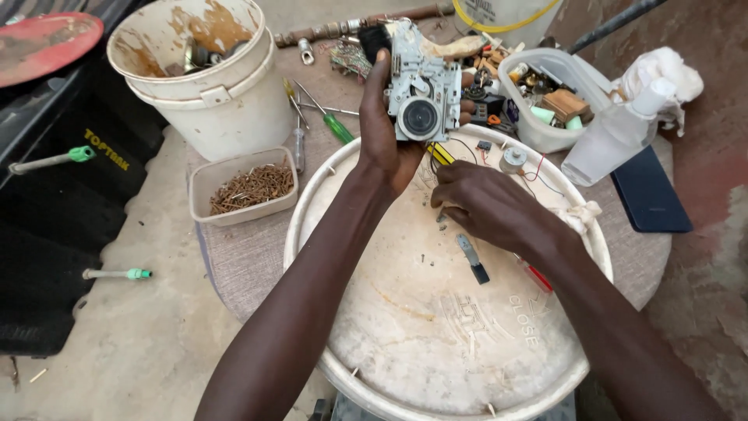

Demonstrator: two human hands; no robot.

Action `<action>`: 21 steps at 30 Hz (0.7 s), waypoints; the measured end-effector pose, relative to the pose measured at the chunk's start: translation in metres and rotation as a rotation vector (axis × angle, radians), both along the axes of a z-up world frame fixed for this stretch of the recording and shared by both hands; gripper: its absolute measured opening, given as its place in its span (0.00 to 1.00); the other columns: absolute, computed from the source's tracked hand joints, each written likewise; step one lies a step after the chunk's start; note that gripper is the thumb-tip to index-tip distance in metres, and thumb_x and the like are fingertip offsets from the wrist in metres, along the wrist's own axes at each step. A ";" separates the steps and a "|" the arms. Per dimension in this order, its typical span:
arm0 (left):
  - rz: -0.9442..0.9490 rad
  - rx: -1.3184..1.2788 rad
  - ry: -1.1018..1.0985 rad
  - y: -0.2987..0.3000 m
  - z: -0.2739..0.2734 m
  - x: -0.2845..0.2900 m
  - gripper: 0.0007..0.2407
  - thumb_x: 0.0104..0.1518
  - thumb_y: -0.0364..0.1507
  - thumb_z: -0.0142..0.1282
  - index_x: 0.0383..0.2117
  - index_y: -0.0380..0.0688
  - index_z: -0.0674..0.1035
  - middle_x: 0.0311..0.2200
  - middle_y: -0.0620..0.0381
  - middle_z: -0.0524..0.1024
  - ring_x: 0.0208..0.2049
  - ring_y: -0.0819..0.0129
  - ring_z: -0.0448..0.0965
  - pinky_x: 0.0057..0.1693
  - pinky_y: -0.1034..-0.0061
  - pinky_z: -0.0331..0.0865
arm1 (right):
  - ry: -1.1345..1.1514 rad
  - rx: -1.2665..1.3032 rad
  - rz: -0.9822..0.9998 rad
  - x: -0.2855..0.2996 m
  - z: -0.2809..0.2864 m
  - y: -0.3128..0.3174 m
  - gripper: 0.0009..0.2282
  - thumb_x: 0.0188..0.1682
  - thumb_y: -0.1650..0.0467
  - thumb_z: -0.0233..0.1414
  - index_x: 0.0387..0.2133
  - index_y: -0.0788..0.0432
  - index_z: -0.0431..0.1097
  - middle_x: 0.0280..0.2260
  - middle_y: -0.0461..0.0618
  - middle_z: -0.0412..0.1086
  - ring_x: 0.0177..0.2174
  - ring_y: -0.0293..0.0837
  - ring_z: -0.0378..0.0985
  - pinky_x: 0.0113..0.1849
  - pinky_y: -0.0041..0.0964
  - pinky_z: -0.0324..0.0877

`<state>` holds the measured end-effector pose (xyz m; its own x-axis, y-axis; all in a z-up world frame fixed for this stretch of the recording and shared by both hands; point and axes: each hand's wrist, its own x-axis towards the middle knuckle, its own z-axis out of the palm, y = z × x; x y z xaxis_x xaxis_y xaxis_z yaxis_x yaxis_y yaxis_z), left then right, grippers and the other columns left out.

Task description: Reassembling a small mechanical unit by carefully fitting gears, levers, and springs into a chassis using a screwdriver and a metal probe.

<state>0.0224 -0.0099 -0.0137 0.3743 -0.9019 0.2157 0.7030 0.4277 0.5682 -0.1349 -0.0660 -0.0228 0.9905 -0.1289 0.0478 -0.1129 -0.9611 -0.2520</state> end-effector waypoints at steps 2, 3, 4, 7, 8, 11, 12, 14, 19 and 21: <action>0.004 0.020 -0.019 0.010 0.006 0.000 0.31 0.59 0.49 0.41 0.51 0.25 0.74 0.43 0.30 0.78 0.33 0.46 0.82 0.42 0.57 0.78 | -0.004 -0.016 0.010 0.000 -0.005 -0.002 0.03 0.44 0.77 0.54 0.27 0.57 0.73 0.32 0.49 0.68 0.34 0.52 0.72 0.27 0.47 0.63; 0.002 0.044 -0.031 0.015 0.007 0.000 0.30 0.59 0.48 0.41 0.50 0.27 0.74 0.43 0.31 0.78 0.34 0.45 0.82 0.42 0.57 0.77 | -0.001 -0.027 0.016 0.000 -0.008 -0.002 0.03 0.44 0.77 0.53 0.25 0.57 0.71 0.30 0.49 0.66 0.31 0.52 0.71 0.25 0.47 0.61; 0.008 0.045 -0.034 0.023 0.009 -0.001 0.30 0.59 0.48 0.41 0.50 0.27 0.74 0.43 0.31 0.78 0.34 0.45 0.82 0.42 0.57 0.77 | -0.004 -0.026 0.021 0.000 -0.008 -0.001 0.03 0.44 0.77 0.53 0.25 0.57 0.71 0.30 0.49 0.66 0.31 0.52 0.71 0.25 0.47 0.61; 0.026 0.083 0.021 0.045 0.011 -0.004 0.30 0.59 0.45 0.38 0.56 0.25 0.69 0.45 0.28 0.76 0.31 0.47 0.81 0.42 0.60 0.76 | -0.001 -0.009 0.012 0.001 -0.009 -0.001 0.03 0.45 0.76 0.55 0.26 0.57 0.71 0.31 0.49 0.68 0.30 0.50 0.72 0.26 0.45 0.63; 0.028 0.125 0.028 0.052 0.010 -0.006 0.29 0.60 0.44 0.36 0.54 0.25 0.71 0.46 0.28 0.75 0.33 0.45 0.81 0.45 0.59 0.74 | 0.018 -0.010 0.009 0.000 -0.010 -0.001 0.02 0.45 0.76 0.54 0.26 0.56 0.72 0.32 0.48 0.68 0.31 0.50 0.72 0.26 0.45 0.63; 0.017 0.147 0.060 0.065 0.002 -0.011 0.27 0.60 0.41 0.34 0.52 0.26 0.72 0.47 0.29 0.75 0.36 0.41 0.80 0.49 0.57 0.73 | 0.027 -0.018 0.002 0.000 -0.012 -0.002 0.04 0.43 0.76 0.55 0.28 0.55 0.74 0.36 0.47 0.70 0.35 0.50 0.73 0.27 0.47 0.65; -0.004 0.123 0.086 0.068 -0.002 -0.012 0.26 0.59 0.40 0.34 0.52 0.25 0.72 0.47 0.29 0.75 0.38 0.39 0.80 0.49 0.55 0.73 | 0.021 -0.028 -0.007 0.000 -0.014 -0.002 0.05 0.41 0.76 0.55 0.29 0.54 0.76 0.39 0.46 0.72 0.38 0.51 0.74 0.28 0.49 0.67; -0.012 0.125 0.097 0.070 -0.006 -0.013 0.25 0.59 0.39 0.35 0.52 0.27 0.72 0.48 0.29 0.75 0.40 0.41 0.79 0.50 0.56 0.73 | 0.003 -0.025 0.001 -0.001 -0.017 -0.005 0.05 0.41 0.75 0.55 0.29 0.54 0.76 0.38 0.47 0.72 0.38 0.50 0.75 0.30 0.48 0.68; -0.022 0.132 0.103 0.074 -0.006 -0.015 0.23 0.60 0.38 0.37 0.51 0.27 0.74 0.48 0.28 0.75 0.34 0.41 0.80 0.42 0.55 0.77 | -0.150 0.056 0.002 -0.006 -0.009 0.001 0.05 0.42 0.76 0.53 0.29 0.53 0.73 0.39 0.45 0.69 0.33 0.49 0.74 0.24 0.45 0.62; -0.028 0.128 0.066 0.074 -0.005 -0.017 0.24 0.61 0.40 0.35 0.50 0.29 0.75 0.49 0.32 0.76 0.46 0.47 0.78 0.45 0.59 0.74 | -0.247 0.117 0.045 -0.007 -0.004 0.004 0.07 0.41 0.78 0.51 0.31 0.55 0.71 0.47 0.45 0.69 0.41 0.49 0.74 0.31 0.43 0.66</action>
